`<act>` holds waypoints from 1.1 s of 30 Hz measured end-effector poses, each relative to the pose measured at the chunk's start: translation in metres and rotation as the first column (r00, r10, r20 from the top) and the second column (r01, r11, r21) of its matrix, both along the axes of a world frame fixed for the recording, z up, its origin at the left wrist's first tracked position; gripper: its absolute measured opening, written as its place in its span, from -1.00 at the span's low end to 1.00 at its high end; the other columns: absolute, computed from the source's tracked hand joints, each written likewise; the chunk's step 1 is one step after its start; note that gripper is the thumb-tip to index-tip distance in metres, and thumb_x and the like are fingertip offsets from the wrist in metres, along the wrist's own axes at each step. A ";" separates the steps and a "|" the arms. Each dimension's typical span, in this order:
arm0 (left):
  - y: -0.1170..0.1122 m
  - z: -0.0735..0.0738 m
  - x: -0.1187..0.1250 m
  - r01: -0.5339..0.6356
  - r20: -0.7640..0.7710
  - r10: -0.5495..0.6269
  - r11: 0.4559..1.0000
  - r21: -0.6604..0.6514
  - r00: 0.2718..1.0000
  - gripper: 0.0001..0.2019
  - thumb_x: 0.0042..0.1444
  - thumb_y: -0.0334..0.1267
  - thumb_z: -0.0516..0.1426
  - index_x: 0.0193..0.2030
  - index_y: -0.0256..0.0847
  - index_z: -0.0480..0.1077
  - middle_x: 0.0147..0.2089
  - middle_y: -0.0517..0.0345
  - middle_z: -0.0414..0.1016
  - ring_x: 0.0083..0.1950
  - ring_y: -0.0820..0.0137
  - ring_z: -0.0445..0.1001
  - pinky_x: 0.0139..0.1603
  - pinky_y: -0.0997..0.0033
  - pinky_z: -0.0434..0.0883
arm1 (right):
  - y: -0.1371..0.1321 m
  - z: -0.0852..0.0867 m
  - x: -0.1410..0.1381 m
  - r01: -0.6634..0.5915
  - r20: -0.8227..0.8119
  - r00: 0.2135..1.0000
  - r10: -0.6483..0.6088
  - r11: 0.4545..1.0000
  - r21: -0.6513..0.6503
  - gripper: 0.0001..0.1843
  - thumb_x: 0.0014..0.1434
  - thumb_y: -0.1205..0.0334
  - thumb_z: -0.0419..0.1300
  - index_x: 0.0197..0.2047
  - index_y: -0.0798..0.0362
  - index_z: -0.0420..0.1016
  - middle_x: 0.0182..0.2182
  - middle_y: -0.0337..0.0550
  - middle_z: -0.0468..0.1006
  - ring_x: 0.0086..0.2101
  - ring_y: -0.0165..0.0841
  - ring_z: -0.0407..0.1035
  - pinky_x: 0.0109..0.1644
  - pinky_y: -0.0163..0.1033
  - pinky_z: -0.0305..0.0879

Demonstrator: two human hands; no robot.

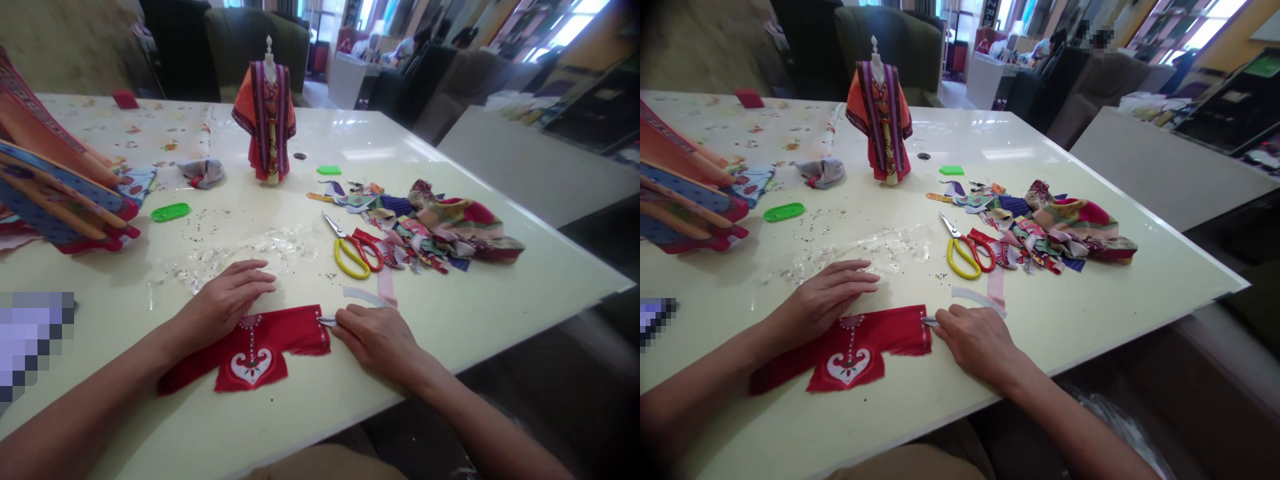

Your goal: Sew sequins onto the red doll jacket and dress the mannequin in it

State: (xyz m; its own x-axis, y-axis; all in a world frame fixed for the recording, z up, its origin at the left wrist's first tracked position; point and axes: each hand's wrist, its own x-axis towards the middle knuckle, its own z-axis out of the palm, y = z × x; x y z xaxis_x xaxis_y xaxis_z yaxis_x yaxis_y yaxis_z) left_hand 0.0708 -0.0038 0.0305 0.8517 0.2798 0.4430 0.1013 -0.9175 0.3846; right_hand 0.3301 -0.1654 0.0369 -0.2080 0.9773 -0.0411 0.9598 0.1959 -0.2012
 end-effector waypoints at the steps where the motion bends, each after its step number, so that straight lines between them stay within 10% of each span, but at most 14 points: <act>1: 0.000 0.001 0.000 -0.004 0.002 0.003 1.000 0.008 1.000 -0.69 0.26 -0.50 -0.01 0.07 -0.19 0.39 0.08 0.03 0.52 0.33 0.28 0.26 0.29 0.05 0.32 | 0.000 0.000 0.000 0.001 -0.002 1.000 -0.001 1.000 0.002 -0.70 0.37 0.13 -0.04 -0.34 0.05 0.36 -0.44 -0.21 0.47 -0.50 -0.46 0.21 -0.41 -0.22 -0.21; 6: -0.004 0.007 0.000 -0.088 -0.024 0.092 0.987 0.133 0.995 -0.72 0.24 -0.49 0.05 0.00 -0.10 0.42 0.17 0.15 0.49 0.39 0.23 0.18 0.45 -0.25 -0.19 | -0.001 -0.001 0.000 0.003 0.004 1.000 -0.003 1.000 0.009 -0.70 0.37 0.13 -0.04 -0.34 0.05 0.36 -0.44 -0.21 0.47 -0.50 -0.46 0.21 -0.41 -0.21 -0.21; 17: -0.052 0.000 0.021 0.094 -0.149 -0.084 0.993 0.064 0.985 -0.67 0.26 -0.27 0.10 0.16 -0.15 0.37 0.06 0.15 0.56 0.13 0.26 0.37 0.39 0.10 -0.03 | -0.001 -0.002 0.000 -0.001 0.015 1.000 0.000 0.999 0.040 -0.71 0.36 0.15 -0.02 -0.34 0.06 0.38 -0.45 -0.20 0.48 -0.50 -0.46 0.22 -0.41 -0.23 -0.19; 33: -0.053 -0.003 0.022 0.102 -0.163 -0.093 0.994 0.045 0.982 -0.76 0.29 -0.26 0.07 0.07 -0.13 0.40 -0.02 0.23 0.59 0.01 0.29 0.43 0.38 0.08 -0.07 | -0.007 0.001 0.010 0.042 0.037 0.998 -0.044 0.998 0.054 -0.69 0.37 0.13 -0.02 -0.34 0.07 0.37 -0.42 -0.20 0.49 -0.47 -0.45 0.25 -0.39 -0.23 -0.16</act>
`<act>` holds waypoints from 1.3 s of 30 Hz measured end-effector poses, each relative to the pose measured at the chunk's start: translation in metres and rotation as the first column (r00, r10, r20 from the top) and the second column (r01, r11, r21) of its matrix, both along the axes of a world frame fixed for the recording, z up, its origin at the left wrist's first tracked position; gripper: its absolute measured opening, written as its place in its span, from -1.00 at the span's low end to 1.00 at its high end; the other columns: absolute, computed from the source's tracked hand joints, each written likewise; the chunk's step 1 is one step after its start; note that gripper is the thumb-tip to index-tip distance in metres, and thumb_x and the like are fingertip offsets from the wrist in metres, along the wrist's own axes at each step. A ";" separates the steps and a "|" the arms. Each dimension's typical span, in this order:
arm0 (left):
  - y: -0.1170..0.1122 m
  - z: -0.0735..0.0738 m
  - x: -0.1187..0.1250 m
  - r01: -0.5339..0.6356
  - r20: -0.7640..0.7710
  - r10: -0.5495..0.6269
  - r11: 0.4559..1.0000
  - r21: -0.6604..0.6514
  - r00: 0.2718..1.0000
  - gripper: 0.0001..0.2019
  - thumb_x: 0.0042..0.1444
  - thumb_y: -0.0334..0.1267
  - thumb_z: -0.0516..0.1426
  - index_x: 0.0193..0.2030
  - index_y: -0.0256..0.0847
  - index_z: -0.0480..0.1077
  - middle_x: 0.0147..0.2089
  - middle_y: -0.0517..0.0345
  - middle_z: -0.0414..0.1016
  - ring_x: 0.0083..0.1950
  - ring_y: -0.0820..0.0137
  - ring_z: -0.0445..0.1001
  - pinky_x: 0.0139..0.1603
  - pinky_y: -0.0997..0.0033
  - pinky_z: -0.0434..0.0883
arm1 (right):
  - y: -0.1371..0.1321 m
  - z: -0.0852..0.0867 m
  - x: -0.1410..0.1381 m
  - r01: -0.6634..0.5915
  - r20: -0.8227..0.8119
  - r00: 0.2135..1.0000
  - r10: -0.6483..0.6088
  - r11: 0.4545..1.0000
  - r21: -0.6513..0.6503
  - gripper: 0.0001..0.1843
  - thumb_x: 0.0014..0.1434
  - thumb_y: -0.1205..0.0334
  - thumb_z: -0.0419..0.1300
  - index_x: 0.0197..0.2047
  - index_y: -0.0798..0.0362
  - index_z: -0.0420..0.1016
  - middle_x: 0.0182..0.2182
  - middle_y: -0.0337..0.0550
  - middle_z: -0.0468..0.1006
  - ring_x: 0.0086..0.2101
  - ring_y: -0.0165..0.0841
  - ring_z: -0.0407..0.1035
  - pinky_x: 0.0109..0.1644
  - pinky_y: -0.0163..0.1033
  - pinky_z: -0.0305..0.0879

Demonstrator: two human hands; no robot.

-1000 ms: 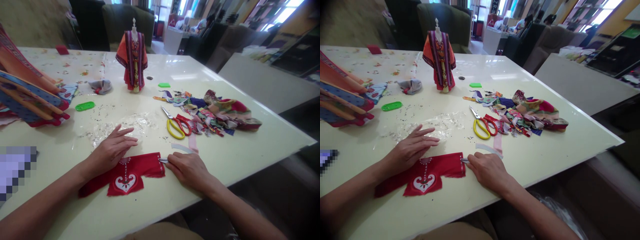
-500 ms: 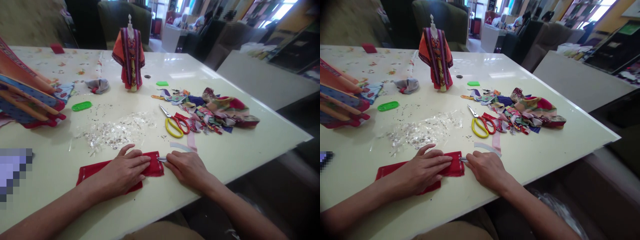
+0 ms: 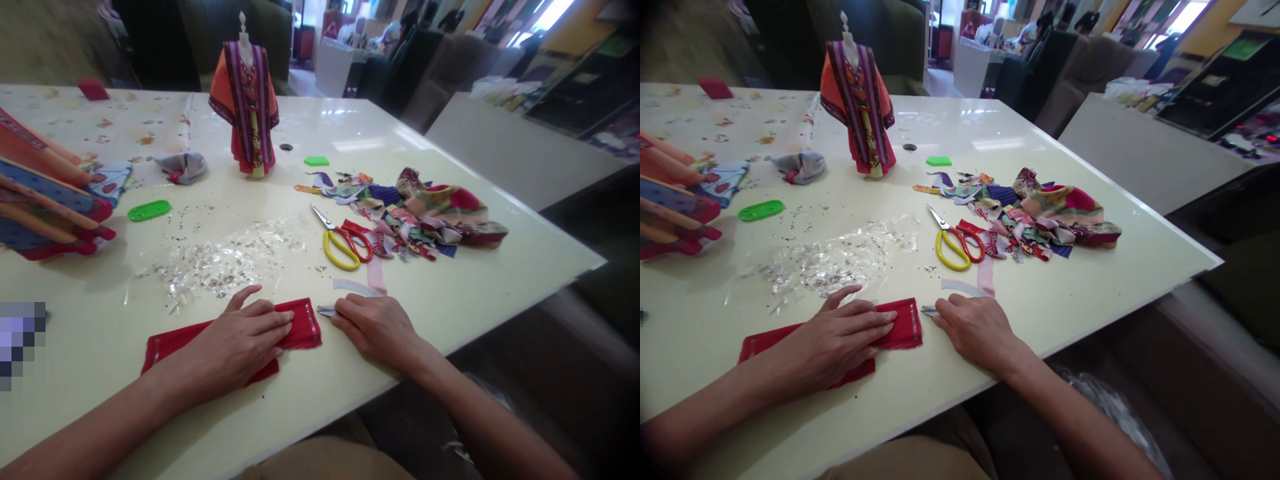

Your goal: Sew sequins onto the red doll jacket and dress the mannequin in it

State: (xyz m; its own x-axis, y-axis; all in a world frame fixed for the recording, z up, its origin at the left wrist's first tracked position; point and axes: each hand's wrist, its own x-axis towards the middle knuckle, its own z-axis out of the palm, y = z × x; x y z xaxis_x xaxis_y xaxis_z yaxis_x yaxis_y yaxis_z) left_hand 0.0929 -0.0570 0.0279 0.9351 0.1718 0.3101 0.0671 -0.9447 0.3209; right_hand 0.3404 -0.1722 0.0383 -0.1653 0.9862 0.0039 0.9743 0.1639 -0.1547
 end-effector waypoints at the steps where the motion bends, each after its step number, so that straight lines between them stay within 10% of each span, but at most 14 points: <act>1: 0.000 0.000 0.000 -0.001 0.001 0.001 1.000 -0.005 1.000 -0.76 0.29 -0.26 0.07 0.07 -0.12 0.40 -0.01 0.23 0.59 0.01 0.29 0.43 0.38 0.08 -0.07 | -0.001 0.000 0.001 -0.002 -0.002 1.000 0.002 1.000 0.013 -0.69 0.37 0.13 -0.03 -0.35 0.07 0.37 -0.42 -0.20 0.49 -0.47 -0.45 0.25 -0.39 -0.23 -0.16; 23: -0.002 -0.002 0.001 -0.024 -0.008 0.024 1.000 -0.005 1.000 -0.78 0.28 -0.25 0.10 0.04 -0.13 0.41 -0.05 0.28 0.59 0.00 0.35 0.42 0.40 0.14 -0.09 | 0.001 0.006 0.004 -0.030 0.021 0.999 0.029 0.996 0.085 -0.68 0.37 0.13 -0.02 -0.37 0.06 0.37 -0.46 -0.23 0.46 -0.50 -0.45 0.23 -0.40 -0.24 -0.16; 39: -0.004 -0.004 -0.006 -0.030 -0.137 0.030 1.000 -0.003 0.990 -0.77 0.27 -0.21 0.09 0.03 -0.10 0.43 0.12 0.19 0.50 0.30 0.18 0.25 0.44 -0.16 -0.46 | 0.075 0.018 -0.036 -0.192 0.130 0.971 0.202 0.978 -0.087 -0.76 0.34 0.14 0.00 -0.26 0.02 0.42 -0.43 -0.21 0.51 -0.57 -0.47 0.13 -0.48 -0.23 -0.31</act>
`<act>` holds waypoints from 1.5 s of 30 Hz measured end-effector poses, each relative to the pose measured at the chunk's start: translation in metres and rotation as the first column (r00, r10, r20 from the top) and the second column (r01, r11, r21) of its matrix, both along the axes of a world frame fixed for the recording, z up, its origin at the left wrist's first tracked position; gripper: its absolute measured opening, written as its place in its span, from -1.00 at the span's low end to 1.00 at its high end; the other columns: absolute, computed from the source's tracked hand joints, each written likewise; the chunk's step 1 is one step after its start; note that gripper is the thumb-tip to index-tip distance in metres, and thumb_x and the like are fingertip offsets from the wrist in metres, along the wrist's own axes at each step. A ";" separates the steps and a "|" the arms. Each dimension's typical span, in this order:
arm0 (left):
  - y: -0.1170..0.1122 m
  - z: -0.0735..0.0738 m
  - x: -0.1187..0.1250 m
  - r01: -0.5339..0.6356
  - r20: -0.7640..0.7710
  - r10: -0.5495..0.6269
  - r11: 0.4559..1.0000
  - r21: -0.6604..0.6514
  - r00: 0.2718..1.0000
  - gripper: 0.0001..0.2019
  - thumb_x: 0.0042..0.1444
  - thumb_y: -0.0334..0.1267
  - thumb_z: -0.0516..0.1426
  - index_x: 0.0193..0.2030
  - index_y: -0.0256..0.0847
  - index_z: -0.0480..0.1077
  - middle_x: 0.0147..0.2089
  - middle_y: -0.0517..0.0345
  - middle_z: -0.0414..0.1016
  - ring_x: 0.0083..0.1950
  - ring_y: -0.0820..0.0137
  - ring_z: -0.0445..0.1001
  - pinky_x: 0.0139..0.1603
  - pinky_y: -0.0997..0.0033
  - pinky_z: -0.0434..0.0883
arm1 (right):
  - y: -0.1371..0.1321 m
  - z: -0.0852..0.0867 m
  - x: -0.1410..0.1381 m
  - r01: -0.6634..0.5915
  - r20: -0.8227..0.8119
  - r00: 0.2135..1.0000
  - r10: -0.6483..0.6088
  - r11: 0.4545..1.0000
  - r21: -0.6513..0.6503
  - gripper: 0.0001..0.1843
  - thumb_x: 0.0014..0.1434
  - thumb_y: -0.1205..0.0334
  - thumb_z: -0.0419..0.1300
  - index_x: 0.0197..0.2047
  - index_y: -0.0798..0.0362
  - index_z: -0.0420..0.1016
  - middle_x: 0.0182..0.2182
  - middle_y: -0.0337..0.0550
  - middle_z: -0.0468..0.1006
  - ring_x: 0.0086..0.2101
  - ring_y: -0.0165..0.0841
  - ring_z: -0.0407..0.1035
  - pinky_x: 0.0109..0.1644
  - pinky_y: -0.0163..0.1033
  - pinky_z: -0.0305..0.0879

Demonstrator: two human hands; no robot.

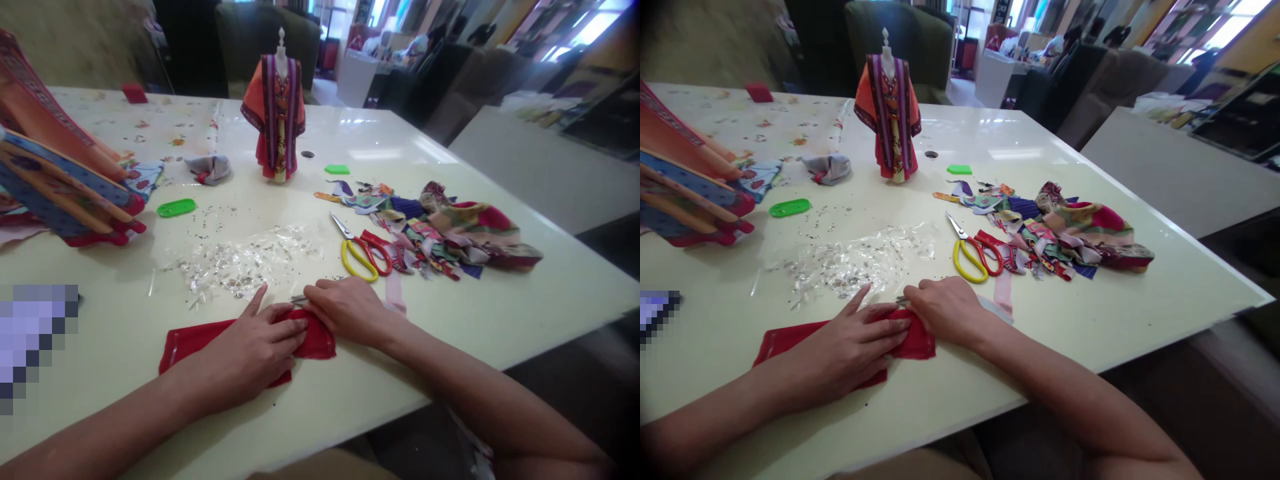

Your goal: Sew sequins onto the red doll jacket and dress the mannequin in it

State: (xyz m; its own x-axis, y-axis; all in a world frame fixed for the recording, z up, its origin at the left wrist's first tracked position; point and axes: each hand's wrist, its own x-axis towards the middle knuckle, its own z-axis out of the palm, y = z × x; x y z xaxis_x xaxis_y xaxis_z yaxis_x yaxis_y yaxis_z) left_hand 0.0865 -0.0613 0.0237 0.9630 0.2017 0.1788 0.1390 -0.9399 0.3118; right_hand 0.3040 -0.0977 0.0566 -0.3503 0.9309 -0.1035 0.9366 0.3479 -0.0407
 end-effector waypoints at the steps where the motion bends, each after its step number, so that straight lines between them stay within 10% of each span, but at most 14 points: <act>1: 0.000 0.001 0.000 -0.001 -0.005 0.001 1.000 -0.003 1.000 -0.78 0.27 -0.22 0.08 0.02 -0.10 0.43 0.11 0.19 0.50 0.30 0.18 0.25 0.44 -0.16 -0.45 | 0.001 -0.002 0.000 0.001 0.000 1.000 -0.001 1.000 0.004 -0.77 0.34 0.14 0.00 -0.26 0.02 0.42 -0.43 -0.22 0.51 -0.57 -0.46 0.12 -0.48 -0.23 -0.31; 33: 0.001 0.009 0.001 -0.002 0.111 0.004 1.000 -0.014 0.994 -0.89 0.24 -0.27 0.11 -0.18 -0.14 0.47 -0.03 0.18 0.56 0.29 0.21 0.28 0.46 -0.13 -0.41 | 0.001 0.003 0.012 0.106 -0.180 0.978 -0.101 0.994 0.018 -0.74 0.34 0.11 0.00 -0.31 0.04 0.35 -0.41 -0.23 0.50 -0.45 -0.44 0.27 -0.40 -0.28 -0.15; 45: 0.005 0.019 -0.002 0.060 0.260 -0.069 0.997 0.043 0.963 -0.78 0.19 -0.47 0.07 -0.09 -0.19 0.46 -0.02 0.08 0.52 0.02 0.31 0.44 0.35 0.15 0.23 | 0.044 0.001 0.026 0.245 -0.082 0.968 -0.236 0.962 0.123 -0.74 0.34 0.05 0.01 -0.26 0.02 0.38 -0.36 -0.20 0.56 -0.41 -0.39 0.35 -0.40 -0.27 -0.15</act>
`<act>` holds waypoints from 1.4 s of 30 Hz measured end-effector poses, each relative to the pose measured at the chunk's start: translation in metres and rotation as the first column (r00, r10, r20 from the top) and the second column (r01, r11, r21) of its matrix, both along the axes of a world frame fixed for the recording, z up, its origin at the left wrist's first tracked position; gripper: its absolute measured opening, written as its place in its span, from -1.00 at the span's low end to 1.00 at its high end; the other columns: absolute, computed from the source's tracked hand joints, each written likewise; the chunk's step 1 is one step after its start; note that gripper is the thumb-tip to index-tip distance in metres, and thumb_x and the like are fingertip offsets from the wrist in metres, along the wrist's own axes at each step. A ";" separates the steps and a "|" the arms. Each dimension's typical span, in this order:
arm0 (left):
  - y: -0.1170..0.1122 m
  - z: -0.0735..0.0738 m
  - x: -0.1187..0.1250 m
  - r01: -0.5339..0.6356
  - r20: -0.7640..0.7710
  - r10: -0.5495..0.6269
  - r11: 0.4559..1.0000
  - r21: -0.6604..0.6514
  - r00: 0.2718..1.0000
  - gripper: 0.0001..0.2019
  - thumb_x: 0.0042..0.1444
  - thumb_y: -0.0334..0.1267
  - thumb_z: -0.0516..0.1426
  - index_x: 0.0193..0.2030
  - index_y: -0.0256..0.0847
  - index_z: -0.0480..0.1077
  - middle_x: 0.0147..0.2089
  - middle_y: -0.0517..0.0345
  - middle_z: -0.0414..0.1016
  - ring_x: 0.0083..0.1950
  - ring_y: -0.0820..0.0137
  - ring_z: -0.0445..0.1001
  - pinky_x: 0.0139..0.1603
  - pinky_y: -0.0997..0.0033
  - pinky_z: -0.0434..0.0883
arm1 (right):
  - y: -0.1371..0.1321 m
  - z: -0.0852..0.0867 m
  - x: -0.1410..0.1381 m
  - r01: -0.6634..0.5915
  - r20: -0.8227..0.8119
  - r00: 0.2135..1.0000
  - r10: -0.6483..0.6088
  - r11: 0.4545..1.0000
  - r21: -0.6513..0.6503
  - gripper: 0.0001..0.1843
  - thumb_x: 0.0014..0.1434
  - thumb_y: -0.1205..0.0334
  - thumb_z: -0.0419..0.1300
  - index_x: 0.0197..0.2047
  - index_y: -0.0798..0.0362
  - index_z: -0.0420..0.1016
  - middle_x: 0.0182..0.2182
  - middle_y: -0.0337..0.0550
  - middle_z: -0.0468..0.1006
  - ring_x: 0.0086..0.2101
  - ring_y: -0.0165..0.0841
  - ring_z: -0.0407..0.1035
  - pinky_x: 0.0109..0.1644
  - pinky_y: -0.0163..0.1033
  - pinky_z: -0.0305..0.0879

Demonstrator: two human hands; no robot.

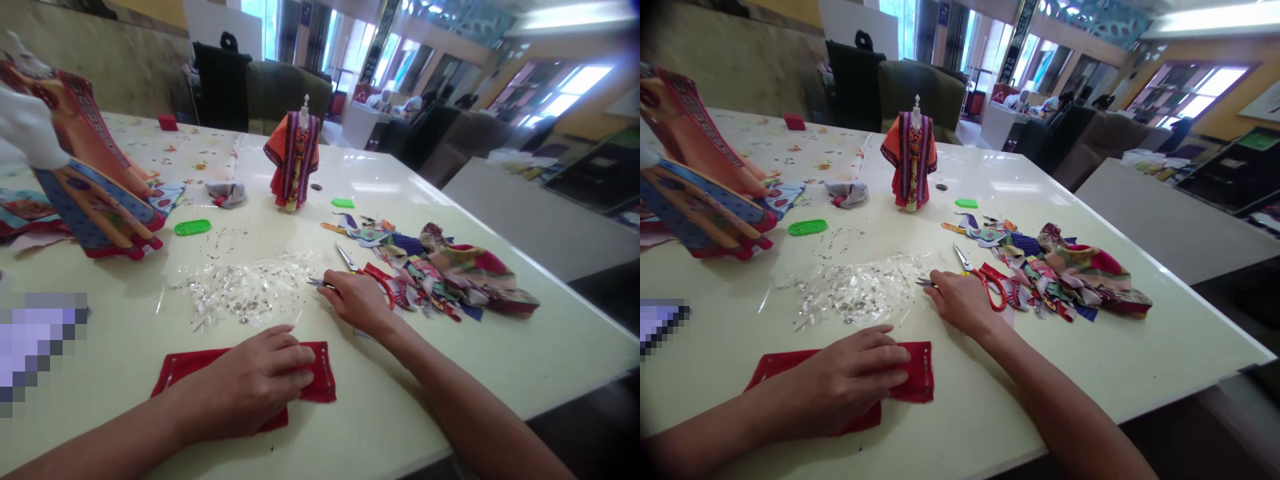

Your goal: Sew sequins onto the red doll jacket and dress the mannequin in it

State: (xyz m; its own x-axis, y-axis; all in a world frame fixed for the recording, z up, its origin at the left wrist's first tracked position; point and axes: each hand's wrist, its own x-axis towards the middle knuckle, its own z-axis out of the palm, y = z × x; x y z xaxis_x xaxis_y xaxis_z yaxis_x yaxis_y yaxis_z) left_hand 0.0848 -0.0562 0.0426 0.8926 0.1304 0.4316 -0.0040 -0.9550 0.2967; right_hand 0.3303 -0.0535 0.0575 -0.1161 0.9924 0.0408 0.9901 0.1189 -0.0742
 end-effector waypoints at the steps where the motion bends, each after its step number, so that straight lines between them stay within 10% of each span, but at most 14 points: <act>1: 0.000 0.001 0.000 0.007 0.011 -0.007 1.000 0.008 1.000 -0.78 0.18 -0.47 0.08 -0.09 -0.19 0.45 -0.03 0.07 0.52 0.01 0.32 0.44 0.32 0.17 0.28 | 0.001 -0.001 0.004 0.036 0.025 0.999 -0.036 0.999 0.012 -0.74 0.34 0.05 0.01 -0.26 0.02 0.38 -0.36 -0.19 0.56 -0.41 -0.38 0.35 -0.40 -0.27 -0.16; 15: 0.023 -0.021 -0.001 -0.312 0.088 0.308 0.950 0.033 0.947 -0.68 0.26 -0.48 0.03 0.10 -0.18 0.41 0.11 0.10 0.52 0.25 0.32 0.35 0.44 0.04 0.04 | 0.004 -0.009 0.013 0.057 0.168 0.985 -0.048 0.997 -0.053 -0.76 0.33 0.07 0.00 -0.27 0.00 0.37 -0.35 -0.21 0.58 -0.37 -0.35 0.42 -0.44 -0.23 -0.22; 42: 0.042 -0.023 -0.007 -0.317 -0.175 0.320 0.947 0.048 0.931 -0.71 0.35 -0.29 -0.04 0.12 -0.07 0.38 0.06 0.16 0.50 0.12 0.35 0.42 0.43 -0.09 -0.46 | -0.002 -0.007 0.029 0.063 0.093 0.994 -0.058 0.996 -0.058 -0.77 0.31 0.08 0.03 -0.29 0.01 0.37 -0.36 -0.20 0.56 -0.39 -0.38 0.35 -0.42 -0.24 -0.22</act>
State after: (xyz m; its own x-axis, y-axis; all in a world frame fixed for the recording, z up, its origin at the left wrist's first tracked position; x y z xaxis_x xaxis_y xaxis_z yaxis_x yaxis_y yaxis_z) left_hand 0.0779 -0.0144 0.0192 0.8678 0.4140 0.2749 0.3524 -0.9027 0.2470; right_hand 0.3590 -0.0557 0.0502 -0.0564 0.9980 -0.0282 0.9983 0.0567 0.0115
